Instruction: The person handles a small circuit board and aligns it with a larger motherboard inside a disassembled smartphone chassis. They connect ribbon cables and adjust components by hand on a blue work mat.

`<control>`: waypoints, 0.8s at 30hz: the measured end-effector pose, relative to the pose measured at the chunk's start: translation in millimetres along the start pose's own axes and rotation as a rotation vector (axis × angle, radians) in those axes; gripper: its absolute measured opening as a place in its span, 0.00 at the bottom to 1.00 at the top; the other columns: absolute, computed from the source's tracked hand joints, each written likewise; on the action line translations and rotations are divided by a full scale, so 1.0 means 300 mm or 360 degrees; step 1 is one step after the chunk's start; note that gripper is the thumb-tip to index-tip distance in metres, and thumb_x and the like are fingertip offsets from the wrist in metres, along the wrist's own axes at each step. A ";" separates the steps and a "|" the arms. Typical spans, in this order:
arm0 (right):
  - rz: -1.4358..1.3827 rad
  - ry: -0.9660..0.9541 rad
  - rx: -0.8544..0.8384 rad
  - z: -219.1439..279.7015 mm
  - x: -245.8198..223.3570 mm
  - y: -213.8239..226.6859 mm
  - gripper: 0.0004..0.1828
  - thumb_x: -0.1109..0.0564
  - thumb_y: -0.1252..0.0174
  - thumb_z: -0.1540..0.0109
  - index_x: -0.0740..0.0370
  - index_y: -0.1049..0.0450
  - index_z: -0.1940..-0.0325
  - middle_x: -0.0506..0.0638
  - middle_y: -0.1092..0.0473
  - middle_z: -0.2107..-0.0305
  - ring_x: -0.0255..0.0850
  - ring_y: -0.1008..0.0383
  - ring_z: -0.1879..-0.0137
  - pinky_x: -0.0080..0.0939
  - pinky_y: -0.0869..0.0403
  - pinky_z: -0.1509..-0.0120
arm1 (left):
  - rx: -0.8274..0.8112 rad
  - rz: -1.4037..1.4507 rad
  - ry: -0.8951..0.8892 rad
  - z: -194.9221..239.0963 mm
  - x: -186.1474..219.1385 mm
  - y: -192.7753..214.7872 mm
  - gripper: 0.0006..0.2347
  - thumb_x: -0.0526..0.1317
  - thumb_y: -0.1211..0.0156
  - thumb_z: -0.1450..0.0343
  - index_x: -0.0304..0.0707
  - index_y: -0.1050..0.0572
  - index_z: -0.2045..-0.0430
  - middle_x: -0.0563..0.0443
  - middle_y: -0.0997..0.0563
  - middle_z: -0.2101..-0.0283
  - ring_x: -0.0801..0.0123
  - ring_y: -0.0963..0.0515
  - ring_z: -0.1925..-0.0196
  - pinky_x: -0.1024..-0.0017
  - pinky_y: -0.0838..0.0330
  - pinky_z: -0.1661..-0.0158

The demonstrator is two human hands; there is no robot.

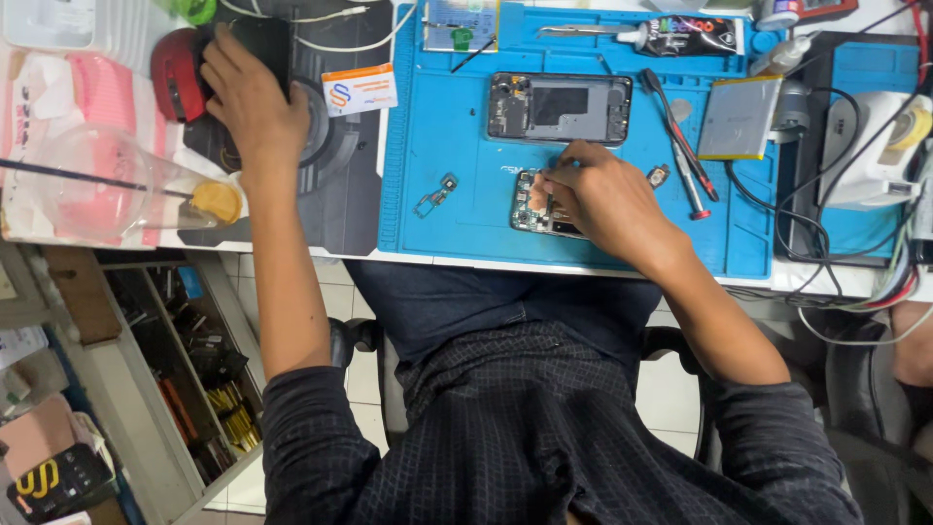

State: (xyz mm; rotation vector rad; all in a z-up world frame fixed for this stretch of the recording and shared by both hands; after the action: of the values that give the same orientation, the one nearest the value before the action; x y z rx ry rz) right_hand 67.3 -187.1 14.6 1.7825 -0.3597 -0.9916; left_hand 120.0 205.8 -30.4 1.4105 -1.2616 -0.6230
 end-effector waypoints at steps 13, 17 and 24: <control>0.0033 0.0006 -0.0124 -0.007 0.011 -0.017 0.20 0.65 0.34 0.46 0.62 0.19 0.50 0.57 0.27 0.52 0.56 0.24 0.51 0.52 0.24 0.50 | 0.0067 0.0250 0.0075 -0.004 -0.021 0.026 0.46 0.31 0.23 0.38 0.34 0.53 0.28 0.34 0.53 0.27 0.37 0.47 0.26 0.36 0.46 0.35; -0.0048 -0.0019 -0.0125 0.002 0.015 -0.020 0.17 0.63 0.33 0.45 0.63 0.20 0.51 0.57 0.27 0.54 0.56 0.25 0.51 0.52 0.25 0.49 | 0.0072 0.0204 0.0057 0.013 -0.011 0.048 0.47 0.35 0.20 0.38 0.34 0.52 0.29 0.36 0.53 0.27 0.40 0.47 0.25 0.37 0.47 0.33; -0.0010 -0.0023 -0.0203 -0.009 0.008 -0.026 0.18 0.62 0.31 0.48 0.61 0.18 0.53 0.57 0.27 0.55 0.57 0.25 0.52 0.53 0.26 0.50 | -0.0308 0.0663 -0.0778 0.231 0.434 0.041 0.42 0.52 0.15 0.38 0.31 0.37 0.34 0.35 0.36 0.31 0.42 0.41 0.27 0.49 0.45 0.29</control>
State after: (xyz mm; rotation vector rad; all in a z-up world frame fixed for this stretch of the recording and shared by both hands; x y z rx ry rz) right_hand 69.4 -183.5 7.0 1.6631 -0.2937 -1.0101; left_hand 92.9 62.8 -3.2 0.8187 -1.7658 -0.7988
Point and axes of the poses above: each hand's wrist, its own z-axis away from the middle knuckle, its own y-axis out of the back of the hand, x = y × z, the point moved 9 cm from there along -z, towards the middle knuckle
